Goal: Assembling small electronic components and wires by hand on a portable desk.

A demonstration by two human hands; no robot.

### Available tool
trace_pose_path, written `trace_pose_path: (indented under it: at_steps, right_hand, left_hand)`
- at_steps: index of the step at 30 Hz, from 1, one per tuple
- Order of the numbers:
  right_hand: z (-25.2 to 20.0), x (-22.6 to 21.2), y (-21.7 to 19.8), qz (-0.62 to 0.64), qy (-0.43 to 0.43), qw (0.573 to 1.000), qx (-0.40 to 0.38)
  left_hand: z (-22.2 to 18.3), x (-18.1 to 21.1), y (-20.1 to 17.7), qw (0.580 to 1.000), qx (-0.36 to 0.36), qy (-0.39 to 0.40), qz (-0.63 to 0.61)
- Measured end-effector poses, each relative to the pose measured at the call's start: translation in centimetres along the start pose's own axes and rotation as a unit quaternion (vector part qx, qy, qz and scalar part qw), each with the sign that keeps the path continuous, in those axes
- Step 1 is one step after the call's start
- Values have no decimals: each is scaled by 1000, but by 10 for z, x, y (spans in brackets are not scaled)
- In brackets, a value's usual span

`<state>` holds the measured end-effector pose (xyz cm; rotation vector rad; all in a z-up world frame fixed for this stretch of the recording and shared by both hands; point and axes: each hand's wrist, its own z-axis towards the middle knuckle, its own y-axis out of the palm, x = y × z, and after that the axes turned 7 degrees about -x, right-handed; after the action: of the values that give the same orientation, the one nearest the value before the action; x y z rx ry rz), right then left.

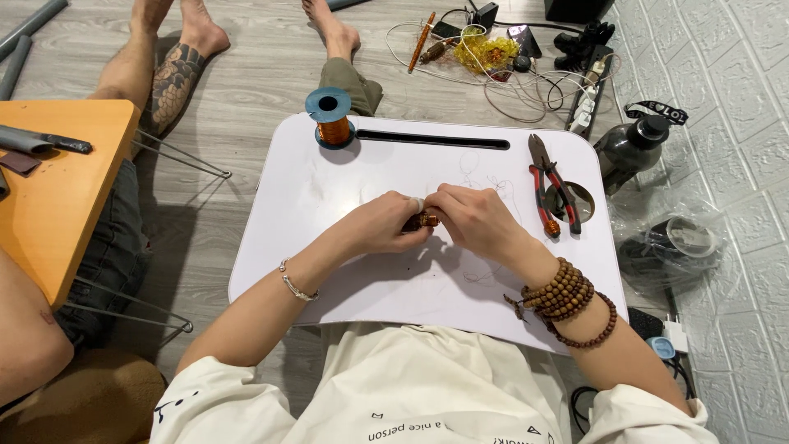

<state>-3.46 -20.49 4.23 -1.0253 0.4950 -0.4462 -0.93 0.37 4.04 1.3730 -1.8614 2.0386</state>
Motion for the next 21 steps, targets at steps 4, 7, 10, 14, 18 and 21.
trace_pose_path:
  at_steps: [4,7,10,14,18,21]
  right_hand:
    - [0,0,1,7,-1,1000,1]
    - [-1,-1,2,37,7,999,-1]
    - [-2,-2,3,81,17,997,-8]
    - [-4,-4,4,107,18,994,-24]
    - [-4,0,3,105,29,993,-36]
    - [-3,4,3,100,31,994,-33]
  left_hand:
    - [1,-5,4,1000,0,21,-7]
    - [1,-6,4,999,7,19,-38]
    - [-2,-1,-2,997,0,13,-76]
    - [-2,-5,1,995,1,25,-95]
    - [-1,-2,2,996,-6,28,-81]
    - [-1,-2,5,998,-5,17,-55]
